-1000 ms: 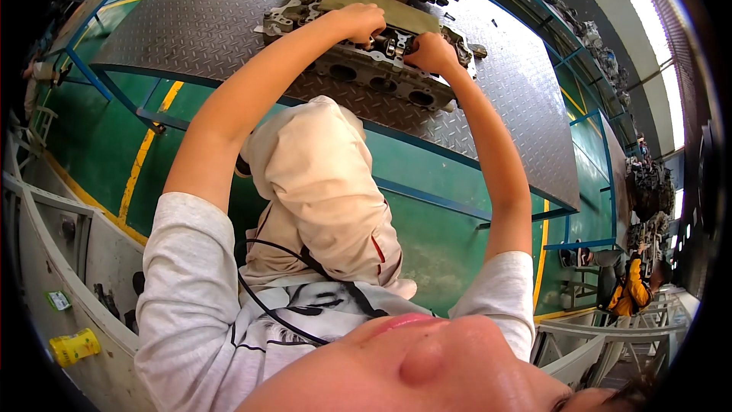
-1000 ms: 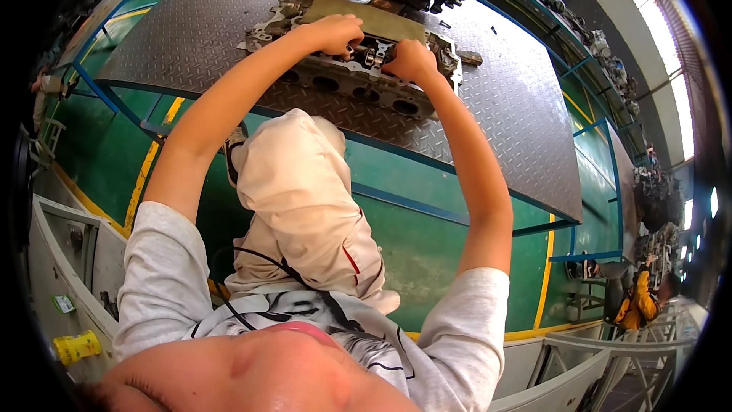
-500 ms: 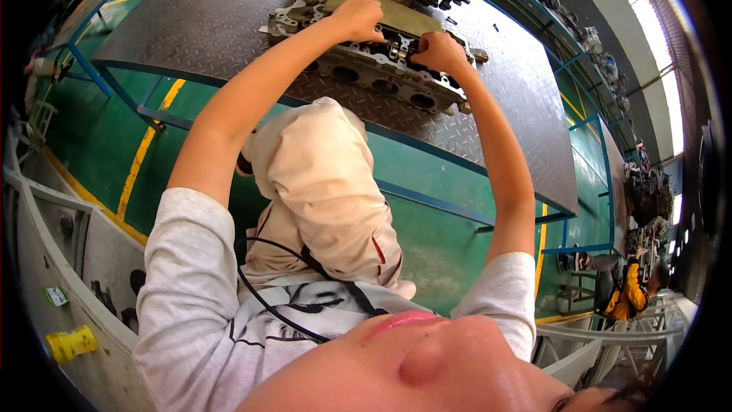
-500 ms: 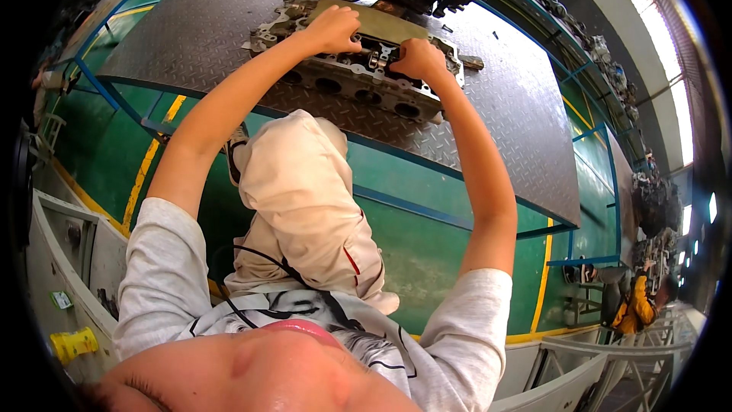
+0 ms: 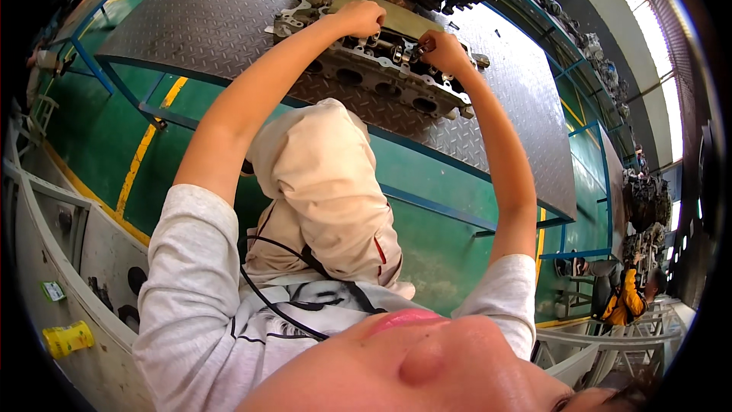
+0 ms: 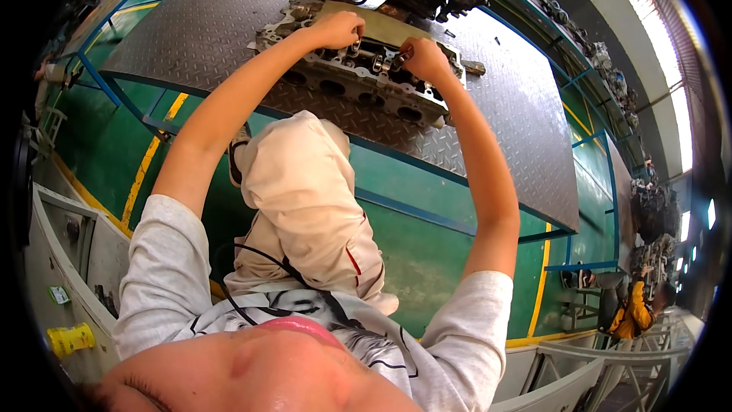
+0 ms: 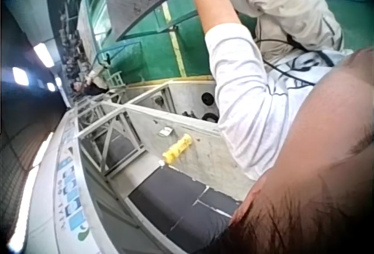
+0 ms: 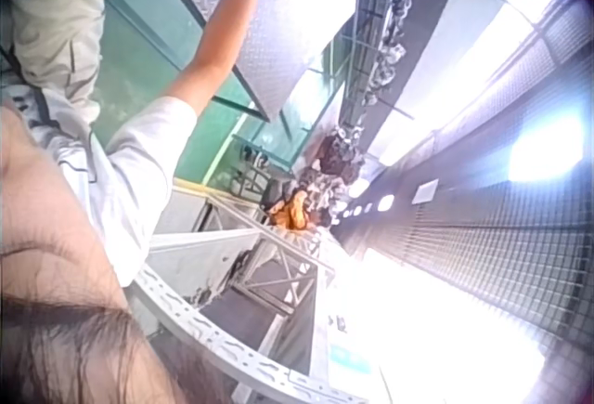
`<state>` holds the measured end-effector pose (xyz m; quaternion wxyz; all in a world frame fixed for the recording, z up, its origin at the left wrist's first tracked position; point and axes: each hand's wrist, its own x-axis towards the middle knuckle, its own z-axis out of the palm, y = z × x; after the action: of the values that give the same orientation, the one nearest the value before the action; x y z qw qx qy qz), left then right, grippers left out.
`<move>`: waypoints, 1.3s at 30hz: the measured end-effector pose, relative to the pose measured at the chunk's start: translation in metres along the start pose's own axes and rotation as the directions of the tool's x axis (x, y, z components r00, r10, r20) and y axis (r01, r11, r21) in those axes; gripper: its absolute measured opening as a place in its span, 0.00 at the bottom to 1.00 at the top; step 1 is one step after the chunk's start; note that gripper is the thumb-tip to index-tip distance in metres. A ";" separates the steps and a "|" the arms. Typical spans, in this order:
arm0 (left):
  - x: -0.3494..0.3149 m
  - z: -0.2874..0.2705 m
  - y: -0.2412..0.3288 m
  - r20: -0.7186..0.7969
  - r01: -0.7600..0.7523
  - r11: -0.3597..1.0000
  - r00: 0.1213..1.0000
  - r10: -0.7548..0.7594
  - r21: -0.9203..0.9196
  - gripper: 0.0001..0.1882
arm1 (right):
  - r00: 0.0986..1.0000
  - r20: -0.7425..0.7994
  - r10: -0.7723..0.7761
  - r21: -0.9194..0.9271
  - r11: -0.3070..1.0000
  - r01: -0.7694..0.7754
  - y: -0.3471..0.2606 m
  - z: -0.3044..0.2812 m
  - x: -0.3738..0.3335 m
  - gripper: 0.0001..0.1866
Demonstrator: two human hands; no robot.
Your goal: The person removes a cardboard cover from an engine cylinder head and takes out small engine components from the cylinder head by hand.
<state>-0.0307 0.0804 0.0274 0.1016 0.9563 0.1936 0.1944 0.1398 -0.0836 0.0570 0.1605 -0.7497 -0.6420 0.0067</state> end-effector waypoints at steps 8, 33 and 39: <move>-0.003 -0.007 0.003 -0.026 -0.017 1.000 1.000 0.017 0.015 0.08 | 0.980 -0.197 0.023 0.276 0.960 0.033 -0.006 0.021 0.002 0.17; -0.011 -0.006 0.017 -0.089 -0.080 0.996 0.993 0.083 0.032 0.10 | 0.938 -0.337 -0.086 0.163 0.976 0.148 -0.011 0.025 -0.023 0.16; -0.018 -0.001 0.024 -0.052 -0.146 0.985 0.987 0.151 0.095 0.06 | 0.943 -0.334 -0.011 0.152 0.986 0.065 -0.020 0.023 -0.028 0.13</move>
<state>-0.0380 0.0517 0.0287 0.0373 0.9655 0.1331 0.2207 0.1104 -0.1027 0.0343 0.3262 -0.7121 -0.6176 -0.0711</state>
